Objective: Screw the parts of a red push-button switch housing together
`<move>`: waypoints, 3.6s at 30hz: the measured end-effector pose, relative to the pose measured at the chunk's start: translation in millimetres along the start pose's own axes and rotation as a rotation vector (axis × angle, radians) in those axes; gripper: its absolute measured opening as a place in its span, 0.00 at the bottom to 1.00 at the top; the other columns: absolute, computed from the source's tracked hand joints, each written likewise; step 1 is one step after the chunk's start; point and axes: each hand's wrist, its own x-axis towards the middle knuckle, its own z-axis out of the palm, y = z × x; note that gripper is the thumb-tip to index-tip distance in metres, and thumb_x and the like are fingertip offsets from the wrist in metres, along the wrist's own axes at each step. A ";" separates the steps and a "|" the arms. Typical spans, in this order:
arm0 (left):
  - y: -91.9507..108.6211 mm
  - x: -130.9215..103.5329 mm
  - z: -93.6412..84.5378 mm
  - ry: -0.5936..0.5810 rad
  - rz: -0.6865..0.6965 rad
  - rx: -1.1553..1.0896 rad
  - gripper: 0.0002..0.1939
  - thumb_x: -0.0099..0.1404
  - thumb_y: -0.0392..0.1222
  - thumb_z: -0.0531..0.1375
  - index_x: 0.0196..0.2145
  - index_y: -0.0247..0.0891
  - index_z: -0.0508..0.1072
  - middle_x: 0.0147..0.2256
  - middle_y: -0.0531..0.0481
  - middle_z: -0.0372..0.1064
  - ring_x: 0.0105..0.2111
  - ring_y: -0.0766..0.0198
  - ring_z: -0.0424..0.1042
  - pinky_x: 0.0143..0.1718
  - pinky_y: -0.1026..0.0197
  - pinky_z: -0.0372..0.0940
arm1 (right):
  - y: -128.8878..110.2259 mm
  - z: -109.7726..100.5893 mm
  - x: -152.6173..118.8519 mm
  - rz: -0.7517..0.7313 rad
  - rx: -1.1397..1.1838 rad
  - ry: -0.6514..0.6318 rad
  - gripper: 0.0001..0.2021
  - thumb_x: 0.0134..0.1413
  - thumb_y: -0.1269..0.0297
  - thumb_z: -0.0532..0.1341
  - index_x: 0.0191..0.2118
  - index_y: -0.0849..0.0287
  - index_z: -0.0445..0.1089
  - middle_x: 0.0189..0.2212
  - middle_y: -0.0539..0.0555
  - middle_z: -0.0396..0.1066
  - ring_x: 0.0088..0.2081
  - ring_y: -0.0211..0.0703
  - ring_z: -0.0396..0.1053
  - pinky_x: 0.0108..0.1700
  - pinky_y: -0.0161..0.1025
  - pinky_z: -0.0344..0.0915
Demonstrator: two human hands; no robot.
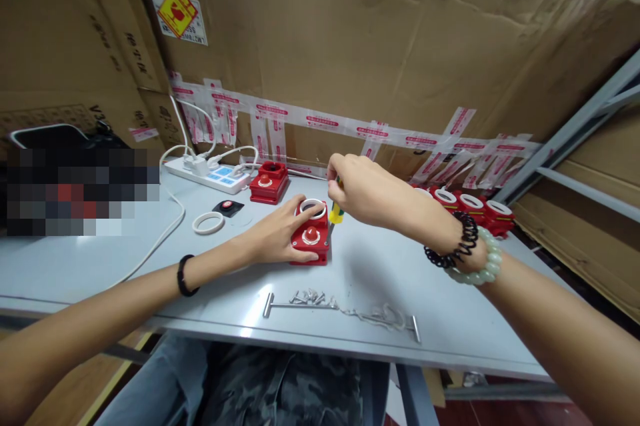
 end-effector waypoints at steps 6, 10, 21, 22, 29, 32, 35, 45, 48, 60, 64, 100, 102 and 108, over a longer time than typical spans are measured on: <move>-0.7 -0.3 0.2 0.006 0.000 -0.012 0.47 0.52 0.65 0.61 0.62 0.41 0.52 0.51 0.39 0.52 0.48 0.47 0.62 0.50 0.46 0.62 | -2.7 -0.8 -0.3 0.008 -0.010 -0.009 0.09 0.52 0.60 0.56 0.36 0.58 0.66 0.33 0.56 0.72 0.33 0.44 0.67 0.32 0.39 0.59; 0.0 -0.1 0.0 0.005 -0.001 -0.007 0.47 0.52 0.65 0.61 0.62 0.41 0.52 0.52 0.39 0.51 0.49 0.46 0.61 0.51 0.46 0.61 | -4.6 -1.2 0.3 0.051 -0.029 0.021 0.08 0.54 0.63 0.52 0.37 0.59 0.65 0.31 0.55 0.72 0.31 0.44 0.67 0.32 0.39 0.58; -0.2 -1.2 -0.1 0.013 0.002 -0.010 0.47 0.52 0.65 0.61 0.62 0.41 0.52 0.51 0.39 0.51 0.48 0.47 0.62 0.51 0.46 0.61 | -1.3 -1.8 -0.4 0.030 0.007 0.005 0.09 0.51 0.65 0.55 0.40 0.57 0.64 0.33 0.53 0.72 0.31 0.42 0.66 0.31 0.37 0.58; -0.4 -1.3 0.2 0.012 0.003 -0.006 0.46 0.52 0.65 0.61 0.62 0.41 0.52 0.51 0.39 0.51 0.47 0.48 0.62 0.50 0.46 0.62 | -1.1 -1.9 -0.7 0.015 0.021 -0.011 0.10 0.50 0.64 0.56 0.41 0.56 0.63 0.33 0.53 0.71 0.31 0.42 0.66 0.31 0.37 0.58; -0.2 -1.2 0.4 0.011 -0.004 0.004 0.47 0.52 0.65 0.61 0.62 0.41 0.51 0.52 0.39 0.51 0.47 0.48 0.62 0.50 0.46 0.62 | -2.2 -3.5 -1.7 0.084 -0.003 0.006 0.09 0.56 0.60 0.52 0.38 0.57 0.65 0.31 0.54 0.72 0.30 0.43 0.66 0.30 0.37 0.57; 0.3 -1.5 0.2 0.004 -0.009 0.001 0.47 0.52 0.64 0.62 0.63 0.42 0.51 0.52 0.40 0.51 0.47 0.48 0.62 0.50 0.46 0.62 | -2.3 -4.0 -1.5 0.028 0.026 -0.017 0.09 0.50 0.63 0.56 0.39 0.57 0.64 0.33 0.53 0.72 0.31 0.42 0.67 0.30 0.37 0.57; 0.2 -1.5 0.4 0.009 -0.006 0.002 0.47 0.52 0.64 0.61 0.63 0.41 0.51 0.51 0.39 0.51 0.47 0.48 0.62 0.50 0.46 0.62 | -2.7 -3.7 -1.4 0.059 -0.009 -0.005 0.08 0.52 0.59 0.55 0.34 0.57 0.64 0.30 0.54 0.71 0.30 0.43 0.66 0.31 0.38 0.58; 1.0 -0.6 0.6 0.005 -0.004 0.026 0.48 0.52 0.65 0.61 0.62 0.38 0.53 0.51 0.38 0.51 0.48 0.47 0.62 0.50 0.46 0.62 | -4.0 -1.4 -0.7 0.062 0.009 0.034 0.07 0.50 0.59 0.56 0.32 0.57 0.64 0.28 0.53 0.70 0.29 0.42 0.64 0.30 0.38 0.57; 0.7 -0.9 1.4 0.013 -0.003 0.014 0.48 0.52 0.64 0.62 0.63 0.39 0.52 0.51 0.38 0.51 0.47 0.47 0.62 0.50 0.46 0.63 | -2.8 -0.9 -0.3 0.071 0.027 0.054 0.05 0.50 0.62 0.55 0.31 0.57 0.63 0.28 0.52 0.69 0.29 0.41 0.64 0.30 0.38 0.57; 1.2 -0.7 -0.3 0.007 -0.007 0.006 0.47 0.52 0.64 0.61 0.63 0.40 0.51 0.51 0.39 0.52 0.47 0.47 0.62 0.50 0.46 0.62 | -2.5 0.6 -2.1 0.022 0.111 0.042 0.08 0.48 0.66 0.57 0.36 0.56 0.61 0.29 0.51 0.69 0.29 0.40 0.64 0.29 0.37 0.56; -0.3 -0.9 0.9 0.014 0.002 0.012 0.47 0.52 0.65 0.61 0.62 0.40 0.53 0.49 0.39 0.53 0.46 0.48 0.62 0.48 0.47 0.63 | -4.8 -1.4 -3.2 -0.027 0.148 0.020 0.09 0.43 0.67 0.61 0.34 0.56 0.63 0.29 0.50 0.69 0.28 0.39 0.62 0.28 0.37 0.57; 39.3 -20.6 -21.7 -0.109 0.310 0.016 0.17 0.63 0.56 0.58 0.30 0.39 0.75 0.43 0.45 0.65 0.45 0.54 0.62 0.43 0.53 0.54 | -6.6 -10.5 -25.2 -0.001 0.408 0.160 0.05 0.45 0.69 0.60 0.31 0.58 0.65 0.26 0.50 0.67 0.25 0.37 0.61 0.26 0.36 0.57; 40.7 -20.2 -16.4 -0.120 0.331 0.034 0.17 0.62 0.56 0.58 0.30 0.39 0.76 0.41 0.45 0.66 0.44 0.55 0.62 0.42 0.54 0.54 | -4.4 -10.3 -25.4 -0.001 0.413 0.170 0.05 0.45 0.69 0.60 0.31 0.58 0.65 0.26 0.50 0.68 0.25 0.37 0.62 0.26 0.37 0.57; 42.0 -19.6 -28.5 -0.136 0.310 -0.022 0.16 0.67 0.51 0.54 0.31 0.39 0.74 0.38 0.46 0.64 0.41 0.57 0.62 0.43 0.55 0.56 | -2.4 -9.5 -25.3 -0.002 0.408 0.180 0.05 0.44 0.70 0.60 0.31 0.58 0.64 0.27 0.51 0.68 0.26 0.37 0.61 0.25 0.36 0.57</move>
